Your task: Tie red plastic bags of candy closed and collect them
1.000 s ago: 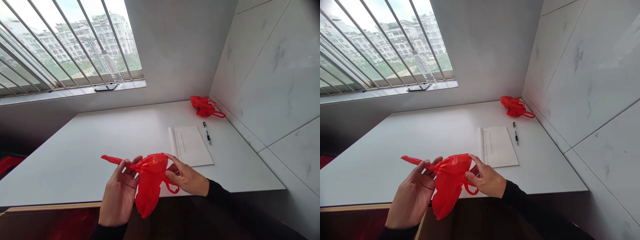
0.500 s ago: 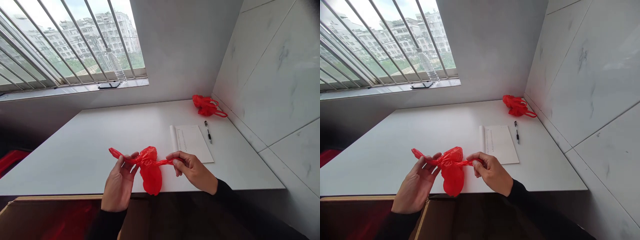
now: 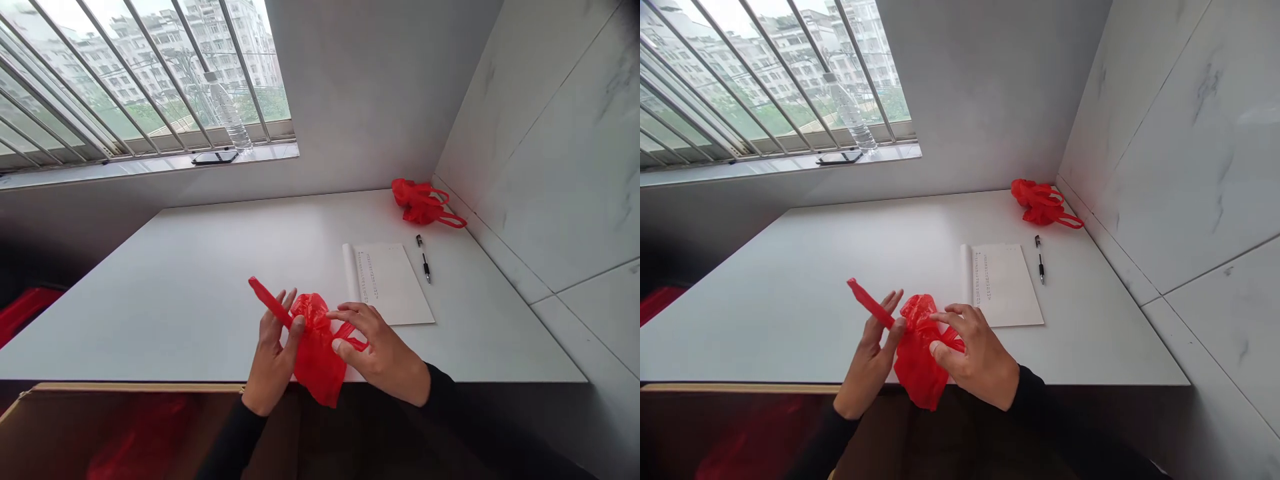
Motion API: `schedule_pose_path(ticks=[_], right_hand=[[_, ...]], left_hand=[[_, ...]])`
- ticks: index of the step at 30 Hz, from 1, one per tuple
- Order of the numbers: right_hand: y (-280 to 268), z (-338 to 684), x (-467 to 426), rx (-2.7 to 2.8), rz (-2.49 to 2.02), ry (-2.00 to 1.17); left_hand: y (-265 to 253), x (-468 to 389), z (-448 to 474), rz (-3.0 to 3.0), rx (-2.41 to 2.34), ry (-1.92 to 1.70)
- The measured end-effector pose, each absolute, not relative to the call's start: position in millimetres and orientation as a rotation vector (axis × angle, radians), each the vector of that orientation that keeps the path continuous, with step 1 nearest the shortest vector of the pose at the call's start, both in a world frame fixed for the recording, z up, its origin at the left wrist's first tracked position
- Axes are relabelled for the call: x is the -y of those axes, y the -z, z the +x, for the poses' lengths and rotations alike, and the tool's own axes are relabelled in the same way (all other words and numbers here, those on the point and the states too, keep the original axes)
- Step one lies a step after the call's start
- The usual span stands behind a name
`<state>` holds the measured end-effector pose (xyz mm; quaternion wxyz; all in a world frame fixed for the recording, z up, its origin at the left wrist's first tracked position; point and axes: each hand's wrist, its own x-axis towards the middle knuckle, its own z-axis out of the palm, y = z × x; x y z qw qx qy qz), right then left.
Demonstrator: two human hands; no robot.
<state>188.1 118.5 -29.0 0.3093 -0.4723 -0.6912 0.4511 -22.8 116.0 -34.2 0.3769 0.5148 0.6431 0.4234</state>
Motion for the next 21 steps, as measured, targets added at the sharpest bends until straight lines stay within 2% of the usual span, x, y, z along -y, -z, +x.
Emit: schedule_pose_path(ticks=[4, 9, 15, 21], right_hand=[[57, 161, -113, 1.889, -1.173, -1.253], [79, 146, -109, 1.893, -1.152, -1.167], [65, 163, -108, 1.805, -1.181, -1.206], [63, 180, -101, 2.023, -1.287, -0.944]], left_hand=[[67, -118, -3, 1.486, -1.654, -0.961], [88, -118, 7, 1.585, -1.709, -0.919], [70, -114, 2, 1.461, -1.700, -0.976], [46, -106, -13, 1.279, -1.838, -1.075]])
